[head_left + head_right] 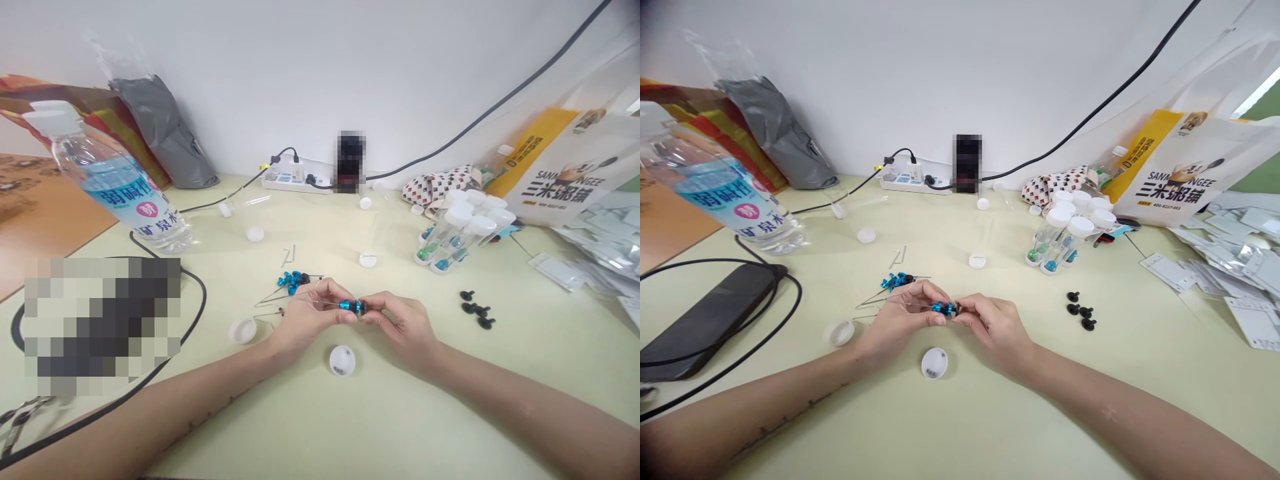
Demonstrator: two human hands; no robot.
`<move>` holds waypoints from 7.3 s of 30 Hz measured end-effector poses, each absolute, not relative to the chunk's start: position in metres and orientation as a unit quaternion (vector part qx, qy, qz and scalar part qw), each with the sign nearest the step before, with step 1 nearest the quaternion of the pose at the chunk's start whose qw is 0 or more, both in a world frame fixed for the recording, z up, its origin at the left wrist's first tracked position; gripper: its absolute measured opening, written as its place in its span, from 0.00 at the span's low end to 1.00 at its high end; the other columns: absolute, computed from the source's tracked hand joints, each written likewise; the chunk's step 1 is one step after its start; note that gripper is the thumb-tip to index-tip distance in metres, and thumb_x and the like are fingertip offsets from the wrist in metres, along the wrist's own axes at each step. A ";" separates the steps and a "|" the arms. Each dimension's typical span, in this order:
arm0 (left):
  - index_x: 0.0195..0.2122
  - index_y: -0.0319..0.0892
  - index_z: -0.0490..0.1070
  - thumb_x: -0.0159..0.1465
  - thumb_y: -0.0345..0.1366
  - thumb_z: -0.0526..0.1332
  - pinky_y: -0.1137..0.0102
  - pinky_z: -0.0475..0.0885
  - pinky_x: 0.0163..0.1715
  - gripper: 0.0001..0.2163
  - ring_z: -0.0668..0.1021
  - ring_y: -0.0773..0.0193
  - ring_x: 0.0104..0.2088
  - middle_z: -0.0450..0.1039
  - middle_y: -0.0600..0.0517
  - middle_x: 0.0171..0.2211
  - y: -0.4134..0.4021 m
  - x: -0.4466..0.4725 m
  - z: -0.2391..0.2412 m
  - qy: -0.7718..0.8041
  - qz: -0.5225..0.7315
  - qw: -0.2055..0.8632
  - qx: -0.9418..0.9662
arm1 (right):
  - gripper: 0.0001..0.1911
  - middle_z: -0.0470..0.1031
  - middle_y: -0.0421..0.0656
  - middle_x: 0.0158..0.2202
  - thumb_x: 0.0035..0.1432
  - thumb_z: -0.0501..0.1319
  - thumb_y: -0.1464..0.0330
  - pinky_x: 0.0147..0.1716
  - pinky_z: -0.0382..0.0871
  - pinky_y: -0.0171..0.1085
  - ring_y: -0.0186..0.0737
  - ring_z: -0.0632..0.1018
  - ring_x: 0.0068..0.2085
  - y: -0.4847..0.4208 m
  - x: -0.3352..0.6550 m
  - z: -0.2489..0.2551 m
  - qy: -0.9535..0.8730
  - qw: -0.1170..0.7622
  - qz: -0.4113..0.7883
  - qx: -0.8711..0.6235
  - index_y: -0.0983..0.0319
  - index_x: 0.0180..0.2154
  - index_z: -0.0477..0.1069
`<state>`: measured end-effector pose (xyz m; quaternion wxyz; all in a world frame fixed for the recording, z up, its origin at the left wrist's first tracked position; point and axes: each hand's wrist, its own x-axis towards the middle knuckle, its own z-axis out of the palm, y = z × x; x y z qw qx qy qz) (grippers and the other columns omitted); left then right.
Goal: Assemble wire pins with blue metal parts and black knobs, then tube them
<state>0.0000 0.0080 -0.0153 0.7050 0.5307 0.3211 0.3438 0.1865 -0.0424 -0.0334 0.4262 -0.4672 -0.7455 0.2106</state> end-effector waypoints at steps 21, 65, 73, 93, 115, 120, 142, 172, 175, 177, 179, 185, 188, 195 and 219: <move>0.30 0.38 0.72 0.50 0.28 0.70 0.74 0.69 0.36 0.08 0.74 0.68 0.33 0.73 0.53 0.31 0.008 0.000 -0.018 0.306 0.345 0.710 0.533 | 0.05 0.75 0.38 0.28 0.63 0.57 0.68 0.26 0.65 0.27 0.29 0.73 0.26 -0.043 0.188 -0.032 -0.748 0.417 0.222 -0.465 0.60 0.36 0.70; 0.31 0.39 0.71 0.52 0.31 0.69 0.74 0.69 0.38 0.09 0.75 0.68 0.35 0.75 0.52 0.33 0.010 0.000 -0.023 0.321 0.367 0.713 0.503 | 0.12 0.75 0.41 0.34 0.61 0.59 0.65 0.34 0.70 0.31 0.33 0.76 0.33 -0.041 0.186 -0.031 -0.751 0.432 0.187 -0.463 0.60 0.47 0.66; 0.30 0.38 0.70 0.52 0.29 0.69 0.72 0.68 0.37 0.08 0.75 0.67 0.34 0.75 0.52 0.31 0.009 0.000 -0.020 0.314 0.360 0.726 0.496 | 0.07 0.76 0.40 0.36 0.63 0.56 0.72 0.33 0.70 0.30 0.32 0.76 0.34 -0.041 0.186 -0.032 -0.760 0.434 0.177 -0.451 0.59 0.42 0.68; 0.29 0.38 0.72 0.50 0.27 0.69 0.72 0.68 0.37 0.08 0.74 0.67 0.33 0.73 0.53 0.30 0.008 0.000 -0.017 0.296 0.358 0.724 0.510 | 0.07 0.72 0.39 0.28 0.65 0.54 0.68 0.27 0.64 0.29 0.29 0.71 0.26 -0.042 0.186 -0.029 -0.768 0.417 0.182 -0.451 0.61 0.37 0.68; 0.27 0.39 0.71 0.47 0.29 0.71 0.72 0.69 0.35 0.10 0.74 0.67 0.31 0.71 0.54 0.27 0.007 0.001 -0.015 0.310 0.349 0.722 0.510 | 0.17 0.70 0.40 0.25 0.68 0.46 0.63 0.28 0.61 0.30 0.31 0.70 0.26 -0.042 0.187 -0.029 -0.766 0.361 0.255 -0.466 0.62 0.30 0.66; 0.28 0.39 0.70 0.50 0.29 0.70 0.73 0.68 0.35 0.09 0.74 0.68 0.33 0.73 0.54 0.29 0.008 0.000 -0.019 0.323 0.364 0.713 0.505 | 0.14 0.71 0.40 0.28 0.67 0.47 0.60 0.29 0.63 0.31 0.32 0.71 0.28 -0.042 0.187 -0.027 -0.753 0.361 0.269 -0.481 0.61 0.39 0.66; 0.28 0.39 0.70 0.49 0.27 0.70 0.74 0.67 0.35 0.09 0.74 0.69 0.32 0.73 0.55 0.28 0.006 0.001 -0.017 0.316 0.369 0.718 0.498 | 0.09 0.71 0.39 0.28 0.67 0.50 0.63 0.28 0.64 0.29 0.31 0.71 0.28 -0.042 0.186 -0.030 -0.740 0.377 0.278 -0.483 0.60 0.39 0.65; 0.30 0.39 0.71 0.50 0.29 0.70 0.73 0.69 0.35 0.09 0.74 0.68 0.33 0.74 0.54 0.30 0.010 0.000 -0.023 0.342 0.371 0.706 0.498 | 0.20 0.72 0.42 0.27 0.68 0.44 0.57 0.28 0.64 0.31 0.32 0.72 0.27 -0.042 0.192 -0.036 -0.786 0.414 0.255 -0.383 0.63 0.42 0.68; 0.30 0.39 0.71 0.50 0.29 0.70 0.74 0.68 0.35 0.09 0.75 0.68 0.33 0.75 0.54 0.30 0.011 0.000 -0.024 0.349 0.370 0.703 0.496 | 0.20 0.72 0.42 0.28 0.68 0.43 0.58 0.29 0.65 0.31 0.32 0.72 0.27 -0.042 0.192 -0.035 -0.791 0.429 0.248 -0.358 0.62 0.45 0.68; 0.30 0.39 0.71 0.50 0.29 0.70 0.74 0.68 0.35 0.09 0.75 0.69 0.33 0.75 0.54 0.30 0.011 0.000 -0.025 0.348 0.369 0.703 0.498 | 0.20 0.72 0.42 0.28 0.68 0.43 0.58 0.29 0.65 0.31 0.32 0.72 0.28 -0.042 0.191 -0.034 -0.792 0.435 0.250 -0.348 0.61 0.47 0.67; 0.29 0.39 0.71 0.50 0.30 0.70 0.75 0.68 0.36 0.09 0.75 0.69 0.34 0.75 0.55 0.31 0.011 0.000 -0.025 0.343 0.370 0.705 0.498 | 0.21 0.72 0.41 0.28 0.68 0.43 0.57 0.29 0.66 0.31 0.32 0.72 0.28 -0.042 0.191 -0.033 -0.788 0.437 0.261 -0.346 0.60 0.49 0.66; 0.29 0.39 0.71 0.51 0.28 0.70 0.75 0.67 0.36 0.08 0.74 0.70 0.33 0.75 0.54 0.30 0.009 -0.001 -0.024 0.333 0.370 0.708 0.501 | 0.21 0.71 0.40 0.28 0.68 0.44 0.56 0.29 0.66 0.31 0.32 0.72 0.28 -0.043 0.192 -0.034 -0.759 0.440 0.299 -0.376 0.59 0.54 0.61; 0.30 0.39 0.71 0.51 0.28 0.69 0.73 0.68 0.37 0.08 0.74 0.68 0.34 0.74 0.53 0.31 0.009 -0.001 -0.023 0.328 0.371 0.706 0.505 | 0.20 0.71 0.40 0.28 0.68 0.45 0.57 0.30 0.67 0.31 0.32 0.72 0.29 -0.044 0.192 -0.035 -0.750 0.437 0.300 -0.396 0.59 0.55 0.61; 0.29 0.40 0.71 0.50 0.27 0.69 0.76 0.67 0.34 0.08 0.73 0.70 0.33 0.72 0.55 0.29 0.009 0.000 -0.022 0.322 0.388 0.701 0.504 | 0.19 0.72 0.40 0.28 0.68 0.44 0.59 0.29 0.67 0.30 0.31 0.72 0.28 -0.041 0.191 -0.037 -0.749 0.428 0.285 -0.418 0.61 0.49 0.66; 0.29 0.40 0.71 0.50 0.28 0.69 0.73 0.67 0.36 0.08 0.74 0.67 0.34 0.73 0.54 0.30 0.008 0.000 -0.021 0.333 0.379 0.708 0.494 | 0.22 0.70 0.41 0.27 0.67 0.44 0.55 0.26 0.69 0.31 0.31 0.72 0.26 -0.043 0.191 -0.035 -0.709 0.432 0.356 -0.429 0.63 0.49 0.65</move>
